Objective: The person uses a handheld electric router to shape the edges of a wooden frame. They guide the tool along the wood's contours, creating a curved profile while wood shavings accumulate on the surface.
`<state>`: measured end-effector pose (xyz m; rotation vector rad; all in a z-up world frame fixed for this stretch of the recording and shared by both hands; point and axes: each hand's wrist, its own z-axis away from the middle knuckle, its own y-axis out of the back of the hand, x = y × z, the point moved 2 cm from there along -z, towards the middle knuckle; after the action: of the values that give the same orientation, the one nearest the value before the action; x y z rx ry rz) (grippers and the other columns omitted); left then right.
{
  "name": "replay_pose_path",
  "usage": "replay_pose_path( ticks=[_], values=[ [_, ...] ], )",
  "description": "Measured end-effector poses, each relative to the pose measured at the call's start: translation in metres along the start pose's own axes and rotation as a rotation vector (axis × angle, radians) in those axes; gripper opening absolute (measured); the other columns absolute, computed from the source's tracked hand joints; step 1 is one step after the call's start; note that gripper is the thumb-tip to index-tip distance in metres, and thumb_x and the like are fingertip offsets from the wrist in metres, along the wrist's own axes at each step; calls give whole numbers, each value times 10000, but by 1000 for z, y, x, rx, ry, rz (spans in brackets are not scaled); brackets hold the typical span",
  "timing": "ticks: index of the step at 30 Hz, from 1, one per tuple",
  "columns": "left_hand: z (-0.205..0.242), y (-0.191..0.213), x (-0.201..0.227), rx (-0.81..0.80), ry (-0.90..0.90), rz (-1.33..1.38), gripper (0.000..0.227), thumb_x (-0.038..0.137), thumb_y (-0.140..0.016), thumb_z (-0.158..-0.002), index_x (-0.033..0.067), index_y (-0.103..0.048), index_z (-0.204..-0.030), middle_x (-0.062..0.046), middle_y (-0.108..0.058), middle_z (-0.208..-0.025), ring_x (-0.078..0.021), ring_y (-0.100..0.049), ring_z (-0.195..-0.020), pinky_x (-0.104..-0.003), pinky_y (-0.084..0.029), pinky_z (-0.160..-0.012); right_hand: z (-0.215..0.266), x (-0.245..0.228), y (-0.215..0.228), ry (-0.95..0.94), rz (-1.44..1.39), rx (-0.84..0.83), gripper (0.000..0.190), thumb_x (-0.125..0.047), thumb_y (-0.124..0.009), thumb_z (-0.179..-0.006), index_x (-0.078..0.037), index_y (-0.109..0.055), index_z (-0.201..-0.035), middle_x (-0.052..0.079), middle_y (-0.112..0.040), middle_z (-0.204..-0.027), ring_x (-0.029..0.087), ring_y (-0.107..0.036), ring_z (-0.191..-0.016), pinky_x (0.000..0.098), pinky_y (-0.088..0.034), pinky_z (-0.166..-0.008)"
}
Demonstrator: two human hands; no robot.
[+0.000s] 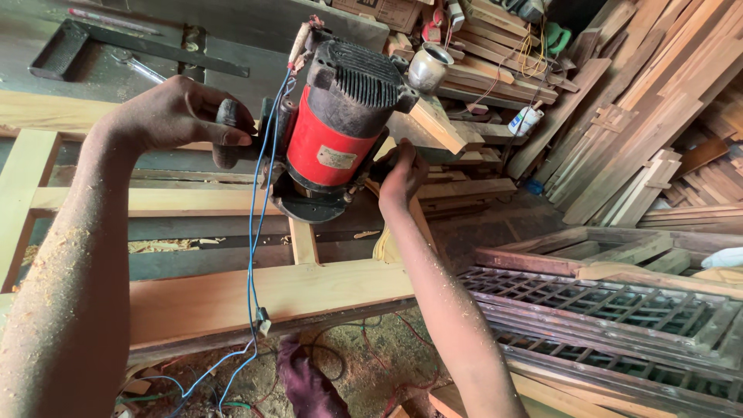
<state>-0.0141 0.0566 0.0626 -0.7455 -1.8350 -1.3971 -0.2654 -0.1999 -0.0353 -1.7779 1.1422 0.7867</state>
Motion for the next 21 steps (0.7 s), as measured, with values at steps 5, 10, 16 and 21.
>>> replay_pose_path(
  ticks=[5, 10, 16, 21],
  values=[
    [-2, 1, -5, 26, 12, -38, 285, 209, -784, -843, 42, -761, -1073, -105, -783, -737, -183, -750, -682, -329, -565, -771, 4, -6, -2, 85, 31, 1, 455, -246, -565, -985, 3, -517, -607, 66, -552, -550, 185, -508, -512, 354, -415, -575],
    [-11, -6, -26, 61, -99, 143, 296, 248, -747, -903, 23, -720, -1093, -84, -743, -798, -178, -705, -688, -347, -566, -725, 3, -3, -8, 146, 94, 41, 429, -243, -580, -980, 37, -534, -658, 69, -565, -583, 176, -491, -579, 345, -402, -628],
    [-22, -6, -48, 124, -168, 180, 334, 284, -731, -926, 25, -691, -1133, -51, -745, -943, -114, -685, -864, -325, -549, -810, -13, 14, -10, 183, 128, 87, 370, -248, -607, -963, 88, -634, -811, 78, -642, -723, 142, -523, -704, 334, -443, -686],
    [-23, -5, -54, 157, -164, 218, 354, 296, -741, -938, 15, -679, -1144, -73, -726, -941, -154, -688, -850, -333, -564, -849, -23, 25, -13, 208, 93, 58, 374, -265, -611, -964, 86, -657, -845, 59, -662, -759, 129, -544, -735, 329, -457, -711]
  ],
)
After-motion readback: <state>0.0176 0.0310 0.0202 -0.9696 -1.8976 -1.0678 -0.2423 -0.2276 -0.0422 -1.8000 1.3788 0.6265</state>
